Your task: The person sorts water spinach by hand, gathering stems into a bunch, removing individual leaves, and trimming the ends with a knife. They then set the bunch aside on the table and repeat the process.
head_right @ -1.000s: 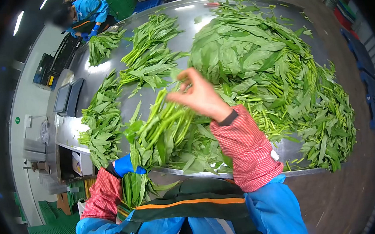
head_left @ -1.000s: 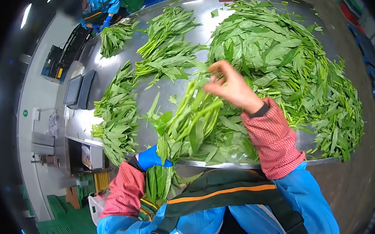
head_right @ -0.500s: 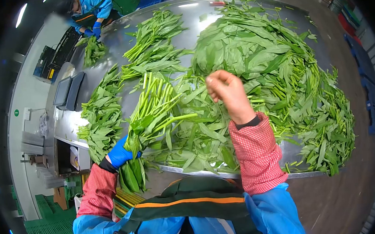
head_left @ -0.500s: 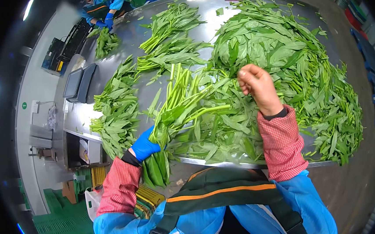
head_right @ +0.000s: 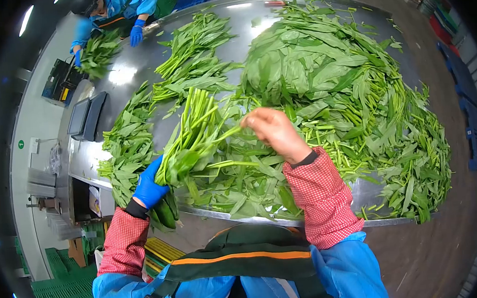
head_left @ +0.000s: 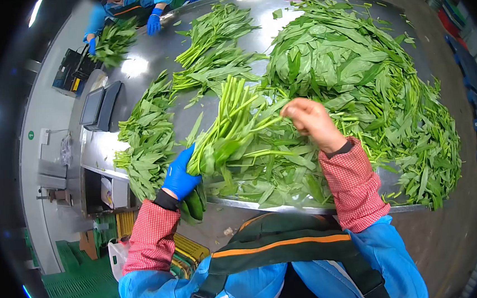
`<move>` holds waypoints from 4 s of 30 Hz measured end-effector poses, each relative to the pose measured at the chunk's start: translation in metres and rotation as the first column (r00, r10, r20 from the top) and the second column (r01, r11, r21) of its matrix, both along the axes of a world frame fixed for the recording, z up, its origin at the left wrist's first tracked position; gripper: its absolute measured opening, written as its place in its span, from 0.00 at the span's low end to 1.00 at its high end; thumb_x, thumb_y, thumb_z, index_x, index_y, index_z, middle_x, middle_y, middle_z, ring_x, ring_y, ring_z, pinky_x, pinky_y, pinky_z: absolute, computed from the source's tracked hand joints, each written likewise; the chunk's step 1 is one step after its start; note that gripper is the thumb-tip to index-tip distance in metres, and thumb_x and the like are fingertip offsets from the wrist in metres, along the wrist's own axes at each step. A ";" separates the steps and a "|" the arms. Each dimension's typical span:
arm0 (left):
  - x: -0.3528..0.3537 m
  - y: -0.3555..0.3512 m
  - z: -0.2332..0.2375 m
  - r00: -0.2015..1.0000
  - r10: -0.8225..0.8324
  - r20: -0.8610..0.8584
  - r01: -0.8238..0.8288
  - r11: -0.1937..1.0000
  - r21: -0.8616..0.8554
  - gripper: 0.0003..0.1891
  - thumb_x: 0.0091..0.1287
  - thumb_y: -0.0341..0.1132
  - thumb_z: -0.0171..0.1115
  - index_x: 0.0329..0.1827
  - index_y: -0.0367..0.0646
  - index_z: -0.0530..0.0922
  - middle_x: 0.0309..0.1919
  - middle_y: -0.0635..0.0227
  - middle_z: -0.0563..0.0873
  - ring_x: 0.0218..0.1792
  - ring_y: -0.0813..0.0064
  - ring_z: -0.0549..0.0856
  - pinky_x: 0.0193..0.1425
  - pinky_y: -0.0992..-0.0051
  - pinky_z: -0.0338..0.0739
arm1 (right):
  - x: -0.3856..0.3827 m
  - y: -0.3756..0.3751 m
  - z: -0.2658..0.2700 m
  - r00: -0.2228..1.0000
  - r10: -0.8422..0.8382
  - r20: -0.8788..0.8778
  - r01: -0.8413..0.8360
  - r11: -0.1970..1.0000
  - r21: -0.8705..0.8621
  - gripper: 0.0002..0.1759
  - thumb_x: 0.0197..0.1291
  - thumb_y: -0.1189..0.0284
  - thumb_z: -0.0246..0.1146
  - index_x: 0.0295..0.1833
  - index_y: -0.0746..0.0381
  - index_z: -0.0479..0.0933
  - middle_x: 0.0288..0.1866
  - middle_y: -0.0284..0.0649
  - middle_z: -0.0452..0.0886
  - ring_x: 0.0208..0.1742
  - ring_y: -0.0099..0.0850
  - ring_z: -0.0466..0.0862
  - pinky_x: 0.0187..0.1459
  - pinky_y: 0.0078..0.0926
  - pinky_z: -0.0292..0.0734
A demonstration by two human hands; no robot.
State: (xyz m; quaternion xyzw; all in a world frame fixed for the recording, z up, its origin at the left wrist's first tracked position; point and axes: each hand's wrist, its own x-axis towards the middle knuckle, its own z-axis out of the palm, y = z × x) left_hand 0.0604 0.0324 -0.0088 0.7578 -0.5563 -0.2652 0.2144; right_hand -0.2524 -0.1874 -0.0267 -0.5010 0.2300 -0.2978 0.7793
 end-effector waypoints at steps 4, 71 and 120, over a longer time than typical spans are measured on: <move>-0.001 0.002 -0.005 0.992 -0.033 0.125 0.049 0.991 -0.126 0.38 0.48 0.23 0.64 0.69 0.43 0.67 0.55 0.53 0.80 0.55 0.56 0.80 0.59 0.67 0.74 | -0.026 -0.023 0.013 0.892 -0.294 0.343 0.227 0.948 0.222 0.13 0.69 0.67 0.54 0.44 0.65 0.78 0.17 0.23 0.57 0.16 0.13 0.55 0.17 0.13 0.50; -0.023 -0.011 0.029 0.414 -0.034 0.909 0.184 0.982 -0.047 0.39 0.51 0.22 0.58 0.71 0.54 0.64 0.33 0.66 0.76 0.31 0.64 0.79 0.30 0.66 0.71 | -0.022 0.019 0.024 0.941 -0.179 -0.285 0.149 0.981 -0.125 0.16 0.66 0.59 0.60 0.40 0.63 0.78 0.29 0.32 0.81 0.22 0.17 0.71 0.20 0.18 0.65; -0.041 0.013 -0.023 0.414 0.093 -0.905 0.307 0.922 0.235 0.32 0.55 0.31 0.69 0.65 0.36 0.70 0.53 0.57 0.82 0.55 0.64 0.81 0.63 0.64 0.73 | 0.072 0.026 0.026 0.992 -0.022 -0.125 0.000 0.985 -0.175 0.12 0.64 0.68 0.59 0.43 0.67 0.76 0.26 0.34 0.78 0.27 0.24 0.78 0.28 0.25 0.72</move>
